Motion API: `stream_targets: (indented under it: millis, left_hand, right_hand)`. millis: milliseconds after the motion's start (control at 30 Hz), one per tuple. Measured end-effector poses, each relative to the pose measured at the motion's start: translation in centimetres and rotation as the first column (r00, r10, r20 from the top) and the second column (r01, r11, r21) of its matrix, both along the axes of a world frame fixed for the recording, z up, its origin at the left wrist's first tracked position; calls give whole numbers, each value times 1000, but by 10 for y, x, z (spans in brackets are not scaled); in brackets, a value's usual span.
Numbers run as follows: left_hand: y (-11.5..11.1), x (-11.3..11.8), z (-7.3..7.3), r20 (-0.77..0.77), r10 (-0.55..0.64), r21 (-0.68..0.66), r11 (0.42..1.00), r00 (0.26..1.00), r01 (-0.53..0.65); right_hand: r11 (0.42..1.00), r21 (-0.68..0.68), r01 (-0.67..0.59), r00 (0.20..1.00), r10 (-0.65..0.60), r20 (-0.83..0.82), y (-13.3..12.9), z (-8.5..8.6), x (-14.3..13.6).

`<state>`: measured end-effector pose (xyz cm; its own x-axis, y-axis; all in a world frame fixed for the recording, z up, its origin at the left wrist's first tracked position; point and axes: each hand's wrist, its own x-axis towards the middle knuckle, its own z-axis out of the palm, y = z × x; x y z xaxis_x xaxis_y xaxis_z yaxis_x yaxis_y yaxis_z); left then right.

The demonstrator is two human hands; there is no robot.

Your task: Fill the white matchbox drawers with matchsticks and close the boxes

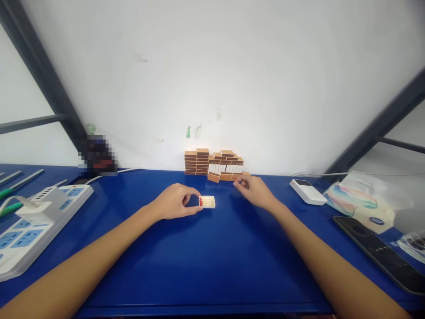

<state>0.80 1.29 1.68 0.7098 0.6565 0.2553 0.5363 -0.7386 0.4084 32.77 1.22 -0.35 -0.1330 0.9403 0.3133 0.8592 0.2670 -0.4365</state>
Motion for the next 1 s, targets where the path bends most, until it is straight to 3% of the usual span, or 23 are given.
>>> stream_targets:
  millis: [200, 300, 367, 433, 533, 733, 900, 1000]
  left_hand:
    - [6, 0, -8, -22, 29, -17, 999, 999, -29]
    - [9, -2, -12, -33, 45, -5, 999, 998, -46]
    - [11, -4, -14, -40, 37, -2, 999, 999, -38]
    - [13, -4, -16, -41, 36, -1, 999, 999, -36]
    - [15, -4, -17, -46, 42, -4, 999, 998, -42]
    - [15, -1, -19, -65, 67, 6, 998, 996, -67]
    - [12, 0, -19, -85, 83, 10, 997, 993, -82]
    - [10, 0, -18, -84, 75, 22, 997, 994, -73]
  right_hand:
    - [999, 38, 16, 991, -10, -135, 22, 4, -24]
    - [985, 131, 115, 991, -105, -84, 26, 15, 1]
    - [954, 137, 267, 962, -256, -92, 28, 20, 31]
    - [947, 36, 319, 944, -314, -102, 31, 17, 60]
    - [970, -110, 215, 965, -228, -127, 38, 2, 84]
    - [923, -221, 315, 913, -358, -194, 55, -17, 77]
    - [901, -307, 307, 845, -407, -348, 55, -14, 76]
    - [901, -240, 362, 811, -431, -396, 45, -3, 83]
